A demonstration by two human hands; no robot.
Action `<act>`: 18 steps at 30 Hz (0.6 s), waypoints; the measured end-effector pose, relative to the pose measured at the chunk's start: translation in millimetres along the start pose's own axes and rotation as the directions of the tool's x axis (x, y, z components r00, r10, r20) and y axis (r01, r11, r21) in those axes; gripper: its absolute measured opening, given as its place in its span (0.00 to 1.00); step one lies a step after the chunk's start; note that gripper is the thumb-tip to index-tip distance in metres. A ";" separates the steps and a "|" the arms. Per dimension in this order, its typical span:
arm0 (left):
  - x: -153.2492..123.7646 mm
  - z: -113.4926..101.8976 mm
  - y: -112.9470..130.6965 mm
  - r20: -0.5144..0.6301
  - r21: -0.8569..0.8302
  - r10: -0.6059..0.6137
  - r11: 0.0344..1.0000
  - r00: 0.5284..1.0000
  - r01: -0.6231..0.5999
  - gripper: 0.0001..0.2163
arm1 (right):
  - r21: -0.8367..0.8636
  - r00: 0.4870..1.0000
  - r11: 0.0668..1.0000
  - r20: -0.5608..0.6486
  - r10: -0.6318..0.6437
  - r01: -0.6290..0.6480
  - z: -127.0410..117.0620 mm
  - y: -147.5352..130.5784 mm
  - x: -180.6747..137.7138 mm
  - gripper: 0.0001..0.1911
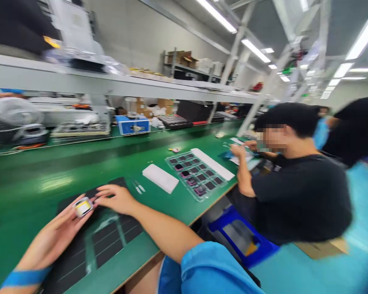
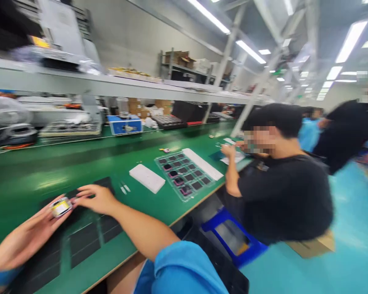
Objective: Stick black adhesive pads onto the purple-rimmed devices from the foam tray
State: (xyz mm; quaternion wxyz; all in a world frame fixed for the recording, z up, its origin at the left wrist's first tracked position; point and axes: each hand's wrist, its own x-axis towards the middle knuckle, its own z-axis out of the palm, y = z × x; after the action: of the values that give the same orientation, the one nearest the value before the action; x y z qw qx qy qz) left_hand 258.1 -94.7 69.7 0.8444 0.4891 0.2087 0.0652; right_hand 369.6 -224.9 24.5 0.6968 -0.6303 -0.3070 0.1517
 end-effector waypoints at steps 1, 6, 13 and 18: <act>0.2 -3.5 0.2 0.013 -0.009 -0.006 1.000 1.000 0.006 0.17 | -0.035 0.997 0.999 -0.070 -0.024 0.021 -2.8 -4.0 -2.1 0.26; 4.5 -11.5 -8.0 0.074 0.292 0.306 0.903 0.949 -0.314 0.29 | -0.225 0.969 0.974 -0.235 -0.082 0.027 -15.7 -6.0 0.9 0.14; 8.5 -13.3 -9.9 0.140 0.807 0.721 0.314 0.679 -0.500 0.24 | -0.276 0.970 0.961 -0.227 -0.091 0.026 -18.6 1.2 -1.4 0.16; -43.9 -2.4 0.2 0.162 0.843 0.857 0.138 0.490 -0.520 0.20 | -0.319 0.976 0.948 -0.201 -0.085 0.016 -18.2 0.3 -3.1 0.21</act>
State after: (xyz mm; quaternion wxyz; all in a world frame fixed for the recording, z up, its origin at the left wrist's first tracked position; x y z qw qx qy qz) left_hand 217.4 -106.5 81.6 0.3245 0.8307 0.1079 0.4393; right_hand 378.5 -241.0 23.1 0.6196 -0.7379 -0.2673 0.0147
